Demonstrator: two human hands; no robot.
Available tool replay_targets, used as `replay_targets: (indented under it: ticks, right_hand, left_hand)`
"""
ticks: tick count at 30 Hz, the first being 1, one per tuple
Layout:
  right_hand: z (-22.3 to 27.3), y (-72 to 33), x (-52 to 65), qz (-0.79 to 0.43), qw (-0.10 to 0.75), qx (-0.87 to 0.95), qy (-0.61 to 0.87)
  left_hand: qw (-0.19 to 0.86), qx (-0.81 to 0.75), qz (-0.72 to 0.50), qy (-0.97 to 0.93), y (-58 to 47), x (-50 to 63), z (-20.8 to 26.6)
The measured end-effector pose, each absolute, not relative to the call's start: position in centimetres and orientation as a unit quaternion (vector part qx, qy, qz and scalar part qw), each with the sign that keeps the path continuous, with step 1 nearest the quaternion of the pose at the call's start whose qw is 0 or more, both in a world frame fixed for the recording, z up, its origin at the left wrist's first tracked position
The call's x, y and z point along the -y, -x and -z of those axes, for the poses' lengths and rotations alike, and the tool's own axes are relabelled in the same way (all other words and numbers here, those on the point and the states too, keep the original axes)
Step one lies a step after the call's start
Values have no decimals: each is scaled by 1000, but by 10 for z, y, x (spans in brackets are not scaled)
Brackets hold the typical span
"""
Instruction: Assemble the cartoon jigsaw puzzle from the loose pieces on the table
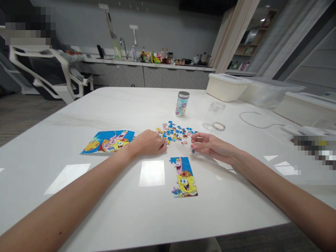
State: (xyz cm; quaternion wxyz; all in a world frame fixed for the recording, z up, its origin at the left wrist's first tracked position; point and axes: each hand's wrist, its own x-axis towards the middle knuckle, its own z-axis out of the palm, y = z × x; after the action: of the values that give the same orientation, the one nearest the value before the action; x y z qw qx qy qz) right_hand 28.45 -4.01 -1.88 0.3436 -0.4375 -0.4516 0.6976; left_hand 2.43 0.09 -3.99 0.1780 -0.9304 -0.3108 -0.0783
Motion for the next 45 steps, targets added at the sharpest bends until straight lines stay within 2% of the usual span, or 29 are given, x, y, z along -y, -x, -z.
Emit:
replay_targets:
  ticks: [35,40,45]
  right_hand:
    - [19,-283,43,-684,294,490,453]
    - [21,-284,41,-570,275,624,458]
    - [10,-296,43,-377,106,822,414]
  left_hand:
    - [182,305,82,931,-25,0,39]
    - [182,308,71,931,-25,0,39]
    - [180,306,70,932,-24,0,38]
